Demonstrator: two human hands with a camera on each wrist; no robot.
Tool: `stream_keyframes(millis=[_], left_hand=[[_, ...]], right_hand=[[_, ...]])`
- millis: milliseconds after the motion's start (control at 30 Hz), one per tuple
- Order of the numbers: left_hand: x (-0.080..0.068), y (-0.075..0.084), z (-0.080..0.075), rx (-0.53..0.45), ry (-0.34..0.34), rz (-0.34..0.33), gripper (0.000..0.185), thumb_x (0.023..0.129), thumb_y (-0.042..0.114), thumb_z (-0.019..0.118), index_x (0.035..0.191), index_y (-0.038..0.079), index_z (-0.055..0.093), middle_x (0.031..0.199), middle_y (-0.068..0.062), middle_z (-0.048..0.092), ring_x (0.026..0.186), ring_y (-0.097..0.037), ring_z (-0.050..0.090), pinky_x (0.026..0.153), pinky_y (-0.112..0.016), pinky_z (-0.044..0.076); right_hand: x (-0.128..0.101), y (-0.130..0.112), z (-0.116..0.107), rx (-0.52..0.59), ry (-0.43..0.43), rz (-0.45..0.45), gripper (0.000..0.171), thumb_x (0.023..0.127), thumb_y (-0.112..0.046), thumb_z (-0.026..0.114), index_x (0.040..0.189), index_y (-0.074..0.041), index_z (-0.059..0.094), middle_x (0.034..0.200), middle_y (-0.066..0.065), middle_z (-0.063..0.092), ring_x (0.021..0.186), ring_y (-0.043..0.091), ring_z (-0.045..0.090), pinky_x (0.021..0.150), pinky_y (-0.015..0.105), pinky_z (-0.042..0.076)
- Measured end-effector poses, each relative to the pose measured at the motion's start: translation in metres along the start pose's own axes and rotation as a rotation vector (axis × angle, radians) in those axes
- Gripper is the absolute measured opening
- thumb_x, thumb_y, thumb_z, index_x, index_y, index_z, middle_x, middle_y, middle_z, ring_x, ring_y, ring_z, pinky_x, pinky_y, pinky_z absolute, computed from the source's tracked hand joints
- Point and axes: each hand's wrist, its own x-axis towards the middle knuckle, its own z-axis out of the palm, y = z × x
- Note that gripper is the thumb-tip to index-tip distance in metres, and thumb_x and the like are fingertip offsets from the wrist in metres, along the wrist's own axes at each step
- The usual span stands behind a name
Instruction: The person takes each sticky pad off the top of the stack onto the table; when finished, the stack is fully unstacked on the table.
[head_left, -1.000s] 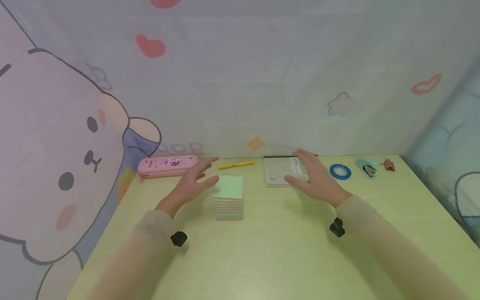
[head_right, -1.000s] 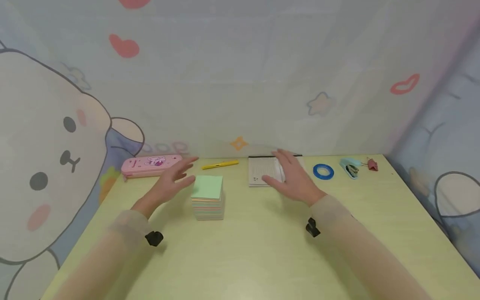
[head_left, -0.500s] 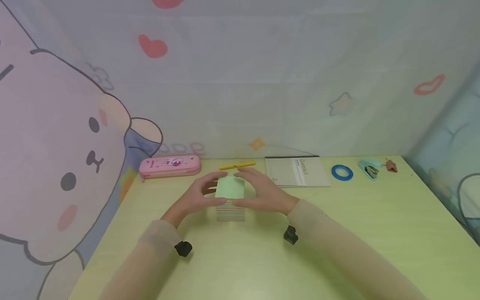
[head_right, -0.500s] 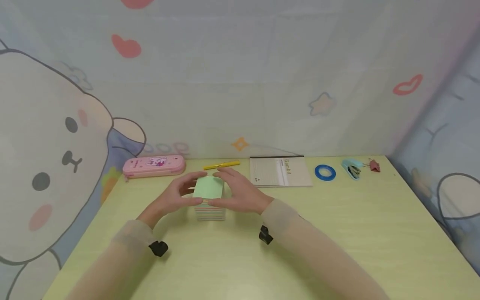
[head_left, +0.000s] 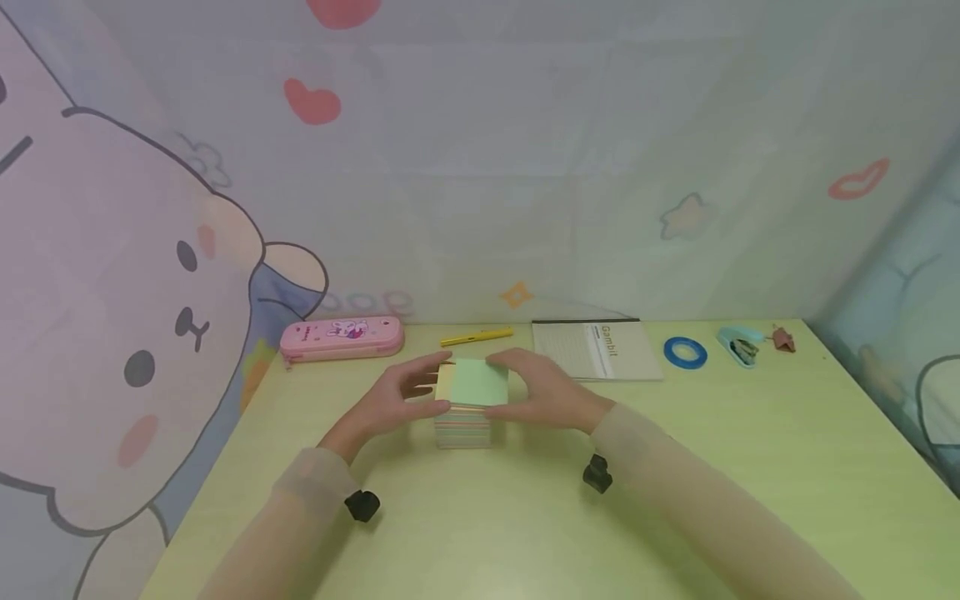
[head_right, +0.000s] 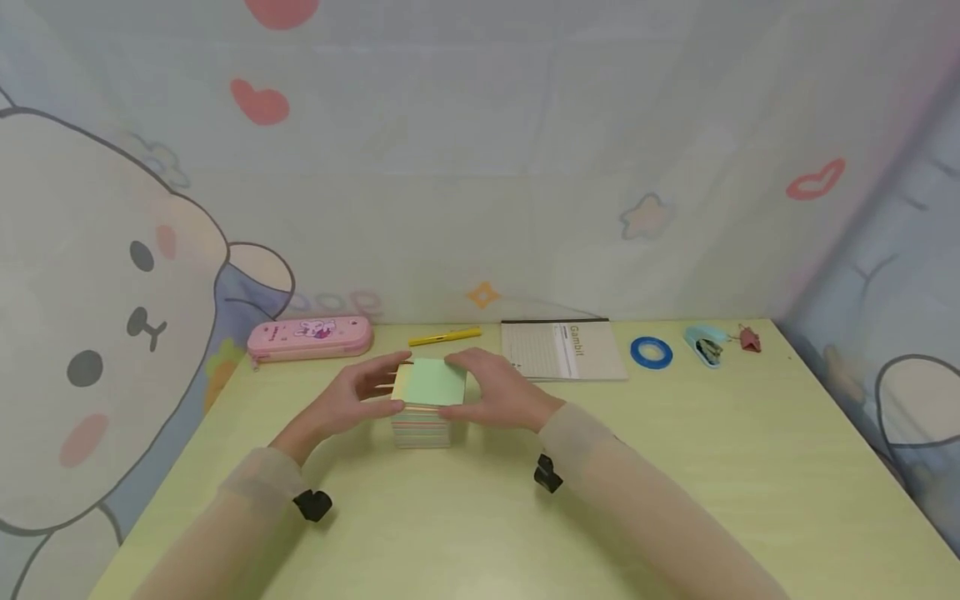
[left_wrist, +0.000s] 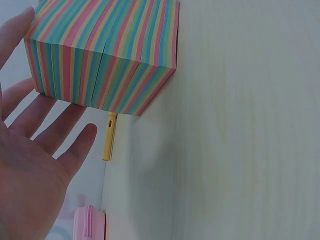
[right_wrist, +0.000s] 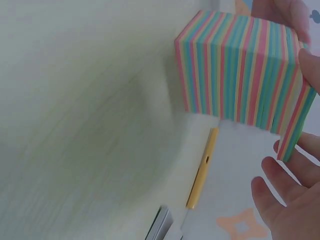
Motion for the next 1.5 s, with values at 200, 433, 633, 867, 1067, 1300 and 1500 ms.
stream_keyframes(millis=[200,433,633,867,1067,1300,1500], left_hand=[[0.000,-0.004,0.002,-0.006,-0.008,-0.004,0.075,0.093,0.016,0.081,0.158,0.007,0.046,0.158,-0.015,0.051,0.137,-0.042,0.057,0.119,-0.057,0.043],[-0.001,-0.003,0.002,-0.029,-0.006,-0.007,0.072,0.093,0.012,0.080,0.157,0.006,0.048,0.156,-0.018,0.052,0.135,-0.044,0.057,0.118,-0.057,0.044],[-0.001,-0.005,0.000,-0.042,-0.004,0.000,0.071,0.094,0.008,0.079,0.157,0.005,0.048,0.158,-0.019,0.050,0.135,-0.046,0.056,0.118,-0.057,0.044],[0.002,-0.006,0.001,-0.055,-0.015,-0.006,0.070,0.094,0.011,0.079,0.157,0.008,0.049,0.157,-0.018,0.050,0.136,-0.045,0.056,0.118,-0.057,0.044],[0.001,-0.006,0.002,-0.059,-0.013,-0.008,0.071,0.093,0.009,0.080,0.157,0.008,0.048,0.157,-0.018,0.051,0.136,-0.045,0.056,0.118,-0.056,0.044],[0.000,-0.006,0.003,-0.063,-0.010,-0.010,0.070,0.093,0.009,0.079,0.157,0.009,0.049,0.158,-0.018,0.050,0.137,-0.044,0.055,0.118,-0.055,0.044],[-0.001,-0.009,0.003,-0.068,-0.010,-0.007,0.071,0.093,0.008,0.079,0.157,0.006,0.048,0.158,-0.018,0.050,0.137,-0.045,0.055,0.119,-0.057,0.044]], right_hand=[[-0.020,0.017,-0.015,0.018,0.015,0.007,0.073,0.086,-0.036,0.087,0.145,-0.006,0.058,0.142,0.008,0.062,0.128,0.027,0.059,0.109,0.049,0.053],[-0.040,0.037,-0.015,0.095,-0.017,0.087,0.076,0.085,-0.031,0.089,0.148,-0.005,0.054,0.147,0.011,0.059,0.131,0.029,0.057,0.110,0.050,0.053],[-0.043,0.046,0.004,-0.033,-0.094,0.051,0.076,0.086,-0.034,0.089,0.145,-0.001,0.056,0.139,0.010,0.063,0.123,0.025,0.059,0.108,0.046,0.053],[-0.042,0.048,0.015,-0.087,-0.112,0.032,0.073,0.084,-0.028,0.089,0.141,0.004,0.057,0.132,0.011,0.065,0.115,0.022,0.059,0.104,0.044,0.054],[-0.041,0.048,0.017,-0.125,-0.126,0.041,0.073,0.083,-0.027,0.090,0.140,0.005,0.057,0.132,0.012,0.065,0.116,0.025,0.060,0.105,0.045,0.053],[-0.040,0.049,0.020,-0.137,-0.134,0.045,0.076,0.082,-0.027,0.091,0.141,0.006,0.056,0.134,0.014,0.065,0.118,0.026,0.060,0.106,0.046,0.053],[-0.040,0.049,0.022,-0.134,-0.135,0.044,0.079,0.082,-0.027,0.091,0.143,0.007,0.054,0.135,0.014,0.064,0.119,0.026,0.059,0.108,0.046,0.052]])
